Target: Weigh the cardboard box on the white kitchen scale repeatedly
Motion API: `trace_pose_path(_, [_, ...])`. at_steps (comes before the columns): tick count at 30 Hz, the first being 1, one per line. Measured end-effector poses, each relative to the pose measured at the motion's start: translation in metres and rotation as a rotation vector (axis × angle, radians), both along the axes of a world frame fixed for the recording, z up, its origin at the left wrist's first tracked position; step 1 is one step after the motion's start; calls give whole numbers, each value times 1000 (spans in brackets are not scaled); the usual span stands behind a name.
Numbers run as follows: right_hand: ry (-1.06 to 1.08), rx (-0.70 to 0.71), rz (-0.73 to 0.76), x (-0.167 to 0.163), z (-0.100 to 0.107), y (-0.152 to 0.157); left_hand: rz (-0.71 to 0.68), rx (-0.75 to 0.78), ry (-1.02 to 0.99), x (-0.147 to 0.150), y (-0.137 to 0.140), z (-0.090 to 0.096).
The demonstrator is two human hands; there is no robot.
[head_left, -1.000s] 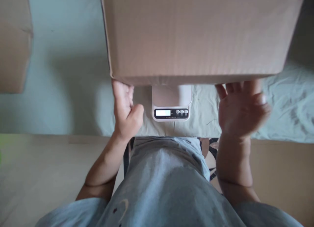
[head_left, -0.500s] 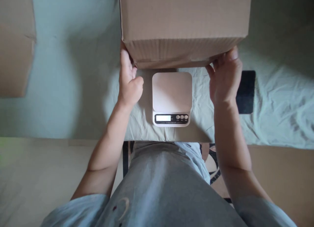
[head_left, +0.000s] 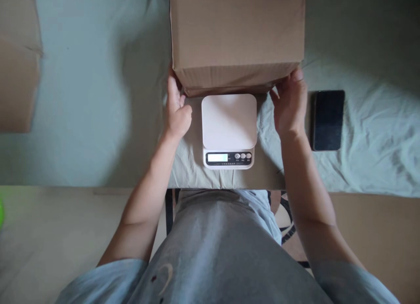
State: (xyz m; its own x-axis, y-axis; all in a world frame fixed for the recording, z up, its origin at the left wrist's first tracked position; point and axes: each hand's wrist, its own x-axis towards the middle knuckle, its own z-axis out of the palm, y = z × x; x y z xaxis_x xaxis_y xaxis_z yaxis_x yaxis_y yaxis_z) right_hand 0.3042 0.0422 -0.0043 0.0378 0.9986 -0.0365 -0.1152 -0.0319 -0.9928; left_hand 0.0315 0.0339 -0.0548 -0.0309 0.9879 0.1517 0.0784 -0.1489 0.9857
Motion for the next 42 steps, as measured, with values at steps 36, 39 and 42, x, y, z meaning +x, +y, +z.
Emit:
trace_pose_path(36, [40,42,4,-5,71,-45,-73,196,-53,10,-47,83])
trace_pose_path(39, [49,58,-23,-3,74,-79,-60,130,5,16,-83,97])
trace_pose_path(42, [67,38,-53,-5,66,-104,-41,56,22,21,-112,97])
